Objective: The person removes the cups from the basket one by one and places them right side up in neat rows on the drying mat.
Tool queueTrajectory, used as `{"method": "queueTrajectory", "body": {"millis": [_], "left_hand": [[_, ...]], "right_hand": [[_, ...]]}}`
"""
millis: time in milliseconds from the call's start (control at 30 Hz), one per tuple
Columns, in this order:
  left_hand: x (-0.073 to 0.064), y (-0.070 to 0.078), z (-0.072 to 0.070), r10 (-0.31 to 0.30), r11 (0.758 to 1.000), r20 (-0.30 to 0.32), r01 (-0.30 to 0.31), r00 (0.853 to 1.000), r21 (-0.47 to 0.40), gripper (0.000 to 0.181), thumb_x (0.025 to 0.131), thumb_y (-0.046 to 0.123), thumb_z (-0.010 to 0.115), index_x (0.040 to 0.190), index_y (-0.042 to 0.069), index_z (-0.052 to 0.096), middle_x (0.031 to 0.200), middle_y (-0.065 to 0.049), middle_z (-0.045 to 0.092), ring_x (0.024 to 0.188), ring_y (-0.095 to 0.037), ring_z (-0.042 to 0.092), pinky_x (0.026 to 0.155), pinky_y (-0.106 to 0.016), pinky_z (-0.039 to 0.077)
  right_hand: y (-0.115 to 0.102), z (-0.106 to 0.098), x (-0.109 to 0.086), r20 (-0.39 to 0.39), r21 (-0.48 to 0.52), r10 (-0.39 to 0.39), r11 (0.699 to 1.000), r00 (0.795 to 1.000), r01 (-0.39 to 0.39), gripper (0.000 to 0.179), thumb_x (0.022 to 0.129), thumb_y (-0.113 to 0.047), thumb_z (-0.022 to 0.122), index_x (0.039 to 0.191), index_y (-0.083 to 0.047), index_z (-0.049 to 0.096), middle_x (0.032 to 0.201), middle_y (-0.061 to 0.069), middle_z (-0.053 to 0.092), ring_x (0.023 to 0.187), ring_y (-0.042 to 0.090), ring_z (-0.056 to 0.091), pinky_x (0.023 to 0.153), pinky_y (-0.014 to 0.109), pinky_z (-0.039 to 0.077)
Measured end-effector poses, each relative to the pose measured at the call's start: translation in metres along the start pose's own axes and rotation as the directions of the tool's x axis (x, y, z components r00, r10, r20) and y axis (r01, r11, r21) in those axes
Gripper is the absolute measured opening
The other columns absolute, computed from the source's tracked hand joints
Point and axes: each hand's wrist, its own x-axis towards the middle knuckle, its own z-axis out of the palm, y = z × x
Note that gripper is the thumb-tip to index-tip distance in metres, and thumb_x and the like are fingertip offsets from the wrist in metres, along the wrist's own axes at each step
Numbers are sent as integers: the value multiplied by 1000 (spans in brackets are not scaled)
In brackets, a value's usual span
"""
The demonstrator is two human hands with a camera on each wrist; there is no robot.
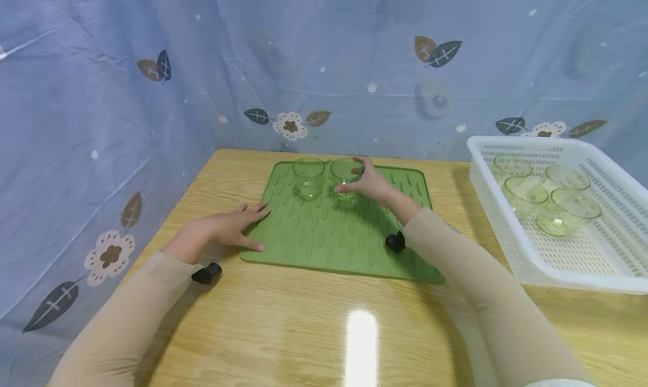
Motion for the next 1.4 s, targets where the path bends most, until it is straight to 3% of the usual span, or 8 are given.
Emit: {"method": "queueTrajectory", "body": {"millis": [733,967,1233,1400], "left_hand": [[4,3,-6,-1,1000,2,1,1000,12,104,93,53,72,165,5,14,170,-21,-1,149,-57,-5,107,-82,13],[6,7,-10,-6,1000,8,6,1000,22,105,92,55,71,165,6,13,170,-20,-2,149,-56,-5,106,-83,12],[0,9,-10,-9,1000,15,9,1000,9,104,93,52,72,165,4,14,169,-23,-1,149,-57,-5,102,-87,8],[-2,4,-4,10,1000,14,-10,1000,-20,103,94,51,71,165,3,13,169,-24,-3,149,-57,-7,106,-83,11]], "right_hand": [[-27,-59,-40,118,-137,-22,990,993,38,96,92,-12,79,163,-9,14,161,23,29,149,46,25,117,59,29],[-46,-79,-65,133,-170,-67,981,989,89,91,95,-9,74,164,-10,15,159,24,32,148,47,28,116,61,30],[-64,-109,-100,93,-185,-93,977,991,109,80,98,-11,71,162,-11,23,156,18,39,144,38,40,114,56,35],[-76,-127,-123,21,-205,-142,968,990,143,68,103,-19,66,160,-14,30,152,12,47,130,23,54,109,43,40]]}}
